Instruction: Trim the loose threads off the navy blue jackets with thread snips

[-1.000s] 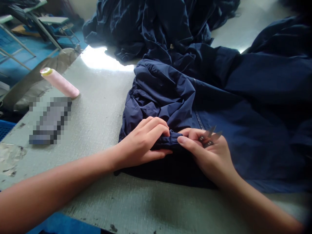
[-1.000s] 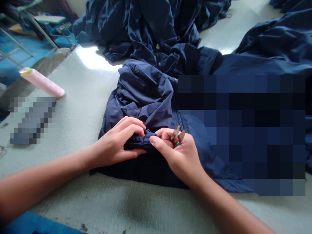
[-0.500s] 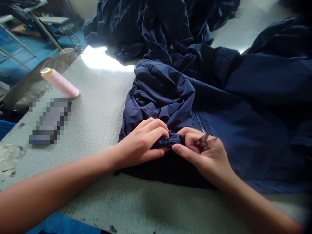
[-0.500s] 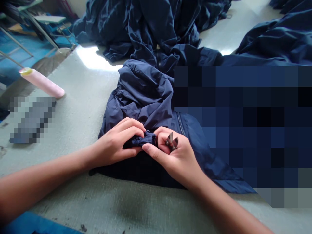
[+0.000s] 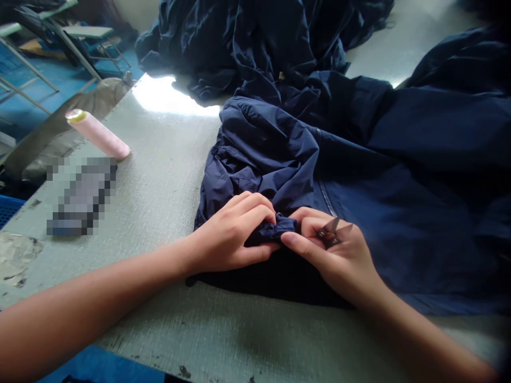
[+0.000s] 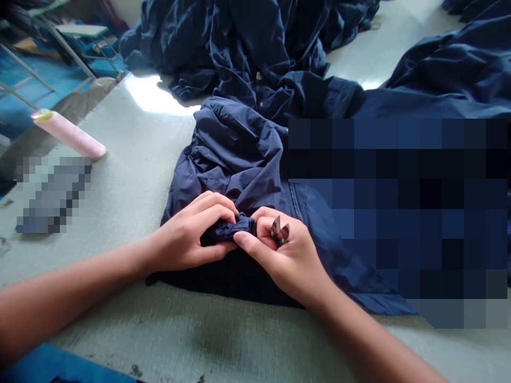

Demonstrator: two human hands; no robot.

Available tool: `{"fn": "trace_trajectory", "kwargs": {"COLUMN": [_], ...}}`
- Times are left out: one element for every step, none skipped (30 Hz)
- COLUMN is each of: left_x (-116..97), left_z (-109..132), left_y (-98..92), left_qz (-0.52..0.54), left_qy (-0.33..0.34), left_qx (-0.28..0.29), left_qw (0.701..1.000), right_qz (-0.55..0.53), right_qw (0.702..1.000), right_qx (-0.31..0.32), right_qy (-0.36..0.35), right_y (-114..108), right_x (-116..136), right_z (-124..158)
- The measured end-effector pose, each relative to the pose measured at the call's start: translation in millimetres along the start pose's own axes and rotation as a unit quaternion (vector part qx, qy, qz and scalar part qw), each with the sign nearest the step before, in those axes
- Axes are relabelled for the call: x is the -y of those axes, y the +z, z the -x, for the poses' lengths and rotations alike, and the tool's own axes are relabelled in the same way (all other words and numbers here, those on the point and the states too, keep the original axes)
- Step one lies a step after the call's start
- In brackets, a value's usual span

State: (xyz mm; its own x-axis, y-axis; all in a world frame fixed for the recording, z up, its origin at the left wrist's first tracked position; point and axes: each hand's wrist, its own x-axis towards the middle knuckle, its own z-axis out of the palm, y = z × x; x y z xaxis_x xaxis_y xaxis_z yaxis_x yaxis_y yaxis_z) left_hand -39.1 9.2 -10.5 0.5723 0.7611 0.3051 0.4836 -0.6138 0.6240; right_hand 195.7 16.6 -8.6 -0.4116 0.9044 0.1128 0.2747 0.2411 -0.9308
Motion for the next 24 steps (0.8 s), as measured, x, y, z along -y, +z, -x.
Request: {"fn": "trace_trajectory", "kwargs": {"left_x": [0.2,0.3,0.3,0.3,0.3,0.3,0.3,0.3,0.4,0.6,0.7,0.8,0.8,0.8,0.7,0.6,0.3,0.1,-0.1,-0.3,-0.5,-0.6,-0.6,-0.5], "left_z": [0.0,0.0,0.0,0.1,0.2,0.2,0.3,0.3,0.3,0.3,0.3,0.3,0.3,0.4,0.4,0.4,0.3,0.2,0.1,0.1,0.0,-0.1,-0.1,-0.1], "left_y": [0.0,-0.1,-0.1,-0.1,-0.1,-0.1,-0.1,-0.1,-0.1,-0.2,-0.4,-0.5,-0.6,-0.7,-0.8,-0.8,-0.8,-0.7,-0.7,-0.6,-0.6,-0.5,-0.4,-0.3], "left_qz": [-0.001,-0.001,-0.002,-0.002,-0.002,-0.002,-0.002,-0.003,-0.003,-0.003,-0.002,-0.001,0.000,0.000,0.001,0.001,0.000,0.000,-0.001,-0.001,-0.001,-0.001,-0.002,-0.001], "left_qy": [0.000,0.001,0.002,0.002,0.001,-0.001,-0.002,-0.002,-0.001,0.001,0.002,0.003,0.002,0.001,0.000,-0.001,-0.002,-0.003,-0.003,-0.003,-0.004,-0.004,-0.004,-0.004], "left_qx": [0.001,0.003,0.004,0.004,0.004,0.002,0.002,0.003,0.002,0.003,0.004,0.005,0.004,0.004,0.004,0.004,0.003,0.003,0.003,0.003,0.001,0.001,0.000,0.001], "left_qw": [1.000,1.000,1.000,1.000,1.000,1.000,1.000,1.000,1.000,1.000,1.000,1.000,1.000,1.000,1.000,1.000,1.000,1.000,1.000,1.000,1.000,1.000,1.000,1.000], "right_qz": [0.001,0.002,0.003,0.003,0.002,0.002,0.001,0.000,0.000,0.000,-0.001,-0.002,-0.003,-0.004,-0.004,-0.005,-0.005,-0.006,-0.006,-0.006,-0.006,-0.005,-0.004,-0.003], "right_qw": [1.000,1.000,1.000,1.000,1.000,1.000,1.000,1.000,1.000,1.000,1.000,1.000,1.000,1.000,1.000,1.000,1.000,1.000,1.000,1.000,1.000,1.000,1.000,1.000], "right_qx": [0.002,0.003,0.004,0.004,0.003,0.004,0.004,0.005,0.006,0.006,0.007,0.008,0.008,0.009,0.009,0.009,0.009,0.008,0.008,0.007,0.008,0.008,0.009,0.009], "right_qy": [0.000,0.002,0.003,0.004,0.005,0.005,0.004,0.004,0.004,0.004,0.003,0.003,0.003,0.003,0.003,0.003,0.004,0.004,0.004,0.004,0.004,0.004,0.004,0.004], "right_y": [-0.2,-0.5,-0.8,-1.0,-1.2,-1.3,-1.3,-1.3,-1.2,-1.0,-0.9,-0.7,-0.4,-0.2,0.0,0.2,0.3,0.3,0.2,0.0,-0.3,-0.5,-0.8,-1.0], "right_x": [-0.2,-0.5,-0.8,-1.1,-1.3,-1.4,-1.4,-1.3,-1.2,-1.1,-1.0,-1.0,-0.9,-0.9,-0.9,-0.8,-0.8,-0.8,-0.8,-0.7,-0.6,-0.5,-0.3,-0.2], "right_z": [0.1,0.2,0.4,0.6,0.8,1.0,1.1,1.0,0.9,0.8,0.6,0.4,0.2,0.1,0.0,0.0,0.1,0.1,0.2,0.3,0.5,0.6,0.6,0.7]}}
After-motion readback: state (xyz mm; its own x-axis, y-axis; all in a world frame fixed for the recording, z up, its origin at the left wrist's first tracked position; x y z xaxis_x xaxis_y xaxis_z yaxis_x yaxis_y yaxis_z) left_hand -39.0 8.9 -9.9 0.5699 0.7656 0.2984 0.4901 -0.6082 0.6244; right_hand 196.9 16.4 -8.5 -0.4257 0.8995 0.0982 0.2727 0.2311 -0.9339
